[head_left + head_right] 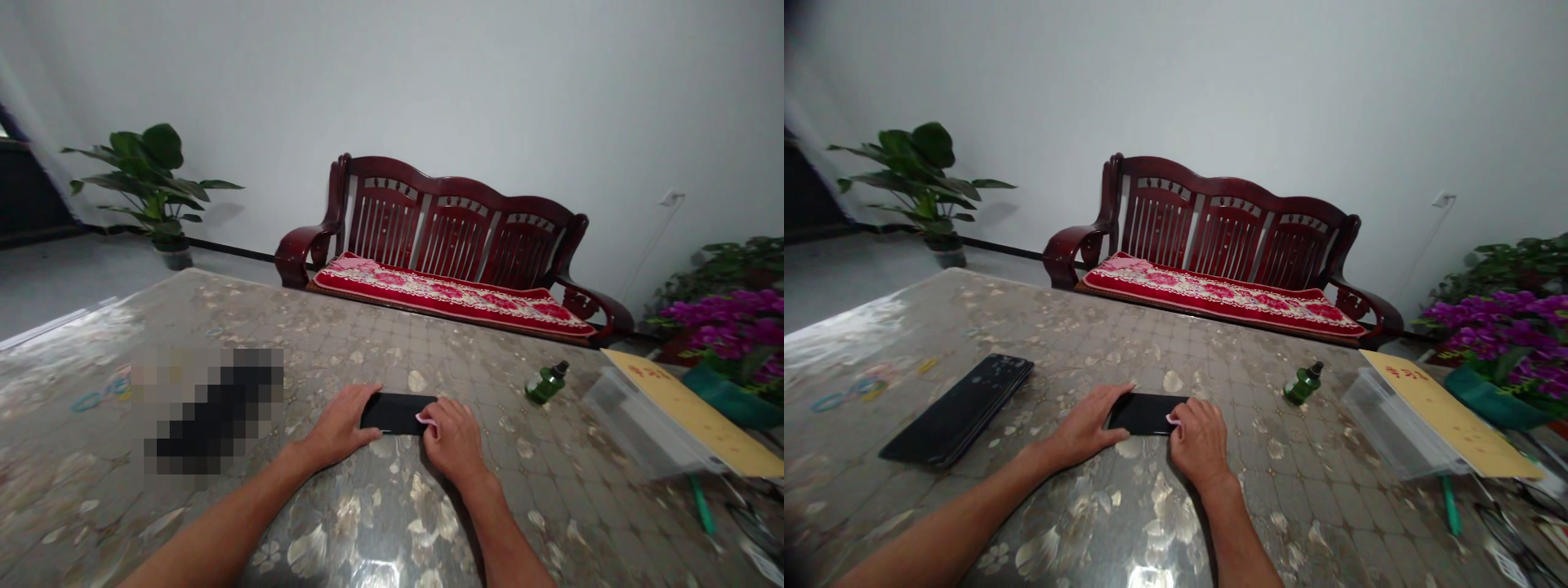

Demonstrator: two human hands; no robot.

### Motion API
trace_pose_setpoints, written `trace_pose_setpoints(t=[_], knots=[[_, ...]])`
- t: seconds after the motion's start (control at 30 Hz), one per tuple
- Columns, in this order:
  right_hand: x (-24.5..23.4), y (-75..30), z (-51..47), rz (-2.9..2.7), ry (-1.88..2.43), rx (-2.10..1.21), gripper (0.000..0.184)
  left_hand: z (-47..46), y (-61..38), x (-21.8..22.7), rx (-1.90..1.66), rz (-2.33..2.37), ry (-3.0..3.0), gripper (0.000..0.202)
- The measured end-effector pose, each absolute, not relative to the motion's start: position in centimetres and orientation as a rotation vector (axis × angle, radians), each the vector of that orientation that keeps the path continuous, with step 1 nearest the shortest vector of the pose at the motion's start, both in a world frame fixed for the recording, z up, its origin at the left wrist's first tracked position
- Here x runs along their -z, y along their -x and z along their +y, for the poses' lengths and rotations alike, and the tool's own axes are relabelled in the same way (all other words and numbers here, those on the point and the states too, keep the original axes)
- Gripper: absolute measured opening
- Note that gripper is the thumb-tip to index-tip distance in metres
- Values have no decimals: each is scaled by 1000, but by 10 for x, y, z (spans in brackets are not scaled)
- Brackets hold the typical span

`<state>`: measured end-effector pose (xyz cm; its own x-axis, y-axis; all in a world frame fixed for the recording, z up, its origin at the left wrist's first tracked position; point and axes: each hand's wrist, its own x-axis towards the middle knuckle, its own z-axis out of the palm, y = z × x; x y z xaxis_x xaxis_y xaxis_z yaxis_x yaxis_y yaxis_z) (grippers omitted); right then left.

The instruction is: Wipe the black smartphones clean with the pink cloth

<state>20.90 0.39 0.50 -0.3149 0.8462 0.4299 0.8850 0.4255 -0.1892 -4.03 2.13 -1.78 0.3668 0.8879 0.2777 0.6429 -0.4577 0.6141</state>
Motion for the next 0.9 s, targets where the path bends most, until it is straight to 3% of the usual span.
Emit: trace_pose_setpoints(t=[0.17, 0.4, 0.63, 0.9], knots=[[-5, -217, 8, -2139, 1522, 135, 22, 21, 39, 19, -848, 1342, -2227, 69], [-8, -198, -2, -2286, 1273, -40, 26, 22, 39, 22, -854, 1363, -2209, 72], [-8, -213, 4, -2147, 1529, 46, 19, 22, 39, 21, -837, 1360, -2208, 72], [-10, -202, -2, -2268, 1361, -25, 23, 22, 39, 22, -859, 1374, -2183, 72]])
